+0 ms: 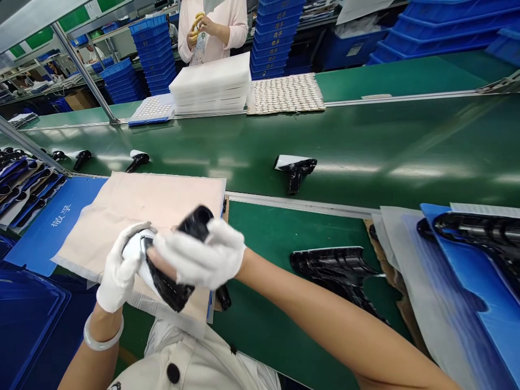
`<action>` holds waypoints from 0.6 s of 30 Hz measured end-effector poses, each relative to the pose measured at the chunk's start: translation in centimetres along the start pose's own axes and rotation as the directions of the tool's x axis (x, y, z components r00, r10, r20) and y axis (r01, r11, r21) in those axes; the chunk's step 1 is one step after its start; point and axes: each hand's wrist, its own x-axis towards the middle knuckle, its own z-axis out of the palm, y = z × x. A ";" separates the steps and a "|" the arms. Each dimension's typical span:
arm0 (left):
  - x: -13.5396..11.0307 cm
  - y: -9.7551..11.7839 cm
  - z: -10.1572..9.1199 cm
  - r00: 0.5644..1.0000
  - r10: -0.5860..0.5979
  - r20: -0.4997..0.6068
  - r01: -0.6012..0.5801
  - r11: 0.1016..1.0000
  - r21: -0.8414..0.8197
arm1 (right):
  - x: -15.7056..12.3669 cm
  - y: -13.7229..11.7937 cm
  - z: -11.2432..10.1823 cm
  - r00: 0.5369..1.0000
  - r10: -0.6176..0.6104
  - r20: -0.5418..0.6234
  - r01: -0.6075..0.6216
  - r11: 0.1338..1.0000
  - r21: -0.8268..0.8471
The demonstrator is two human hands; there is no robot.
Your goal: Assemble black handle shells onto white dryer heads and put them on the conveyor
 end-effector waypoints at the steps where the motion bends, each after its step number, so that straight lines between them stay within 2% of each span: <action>1: 0.3 -0.3 0.1 0.997 -0.063 -0.039 0.062 0.998 -0.011 | 0.9 0.4 -0.7 0.992 -0.128 -0.020 0.125 0.987 -0.100; 2: 0.7 -0.7 0.1 0.989 -0.131 -0.071 0.130 0.991 -0.023 | 1.8 1.2 -1.3 0.976 -0.217 -0.024 0.210 0.963 -0.169; 3: 1.1 -1.2 0.1 0.978 -0.191 -0.081 0.190 0.981 -0.027 | 2.8 2.2 -1.7 0.969 -0.245 -0.018 0.236 0.949 -0.208; 4: 1.5 -1.8 0.1 0.969 -0.234 -0.076 0.233 0.972 -0.018 | 3.8 3.5 -1.8 0.982 -0.191 -0.016 0.182 0.957 -0.224; 5: 1.8 -2.4 -0.1 0.963 -0.260 -0.068 0.261 0.965 0.007 | 4.8 5.0 -1.9 0.998 -0.052 -0.022 0.046 0.974 -0.223; 6: 2.1 -2.9 -0.4 0.958 -0.280 -0.061 0.283 0.957 0.057 | 5.6 6.8 -2.0 0.988 0.149 -0.031 -0.153 0.964 -0.216; 7: 2.4 -3.5 -0.8 0.953 -0.296 -0.063 0.302 0.946 0.121 | 6.4 8.8 -2.1 0.921 0.387 -0.047 -0.388 0.898 -0.208; 8: 2.5 -4.0 -1.3 0.948 -0.310 -0.072 0.318 0.930 0.186 | 7.0 10.9 -2.4 0.794 0.604 -0.069 -0.604 0.772 -0.200; 9: 2.7 -4.5 -1.9 0.941 -0.326 -0.084 0.337 0.907 0.252 | 7.4 13.1 -2.7 0.647 0.757 -0.091 -0.757 0.623 -0.194; 10: 2.8 -4.9 -2.6 0.936 -0.338 -0.100 0.352 0.886 0.302 | 7.7 15.3 -3.1 0.511 0.853 -0.103 -0.852 0.487 -0.194; 11: 2.8 -5.4 -3.3 0.933 -0.341 -0.113 0.359 0.869 0.340 | 7.8 17.3 -3.6 0.418 0.902 -0.109 -0.898 0.392 -0.198; 12: 2.9 -5.8 -4.0 0.932 -0.338 -0.131 0.362 0.856 0.369 | 7.8 19.3 -4.0 0.346 0.931 -0.113 -0.925 0.319 -0.204; 15: 3.3 -7.3 -5.9 0.937 -0.299 -0.178 0.348 0.798 0.492 | 7.0 23.7 -4.7 0.206 0.972 -0.111 -0.959 0.178 -0.220; 17: 3.5 -8.3 -6.6 0.942 -0.289 -0.171 0.331 0.714 0.617 | 6.3 25.4 -4.6 0.137 0.985 -0.105 -0.966 0.110 -0.232; 18: 3.6 -8.7 -6.7 0.941 -0.299 -0.155 0.324 0.672 0.666 | 6.0 25.8 -4.4 0.121 0.987 -0.109 -0.966 0.092 -0.240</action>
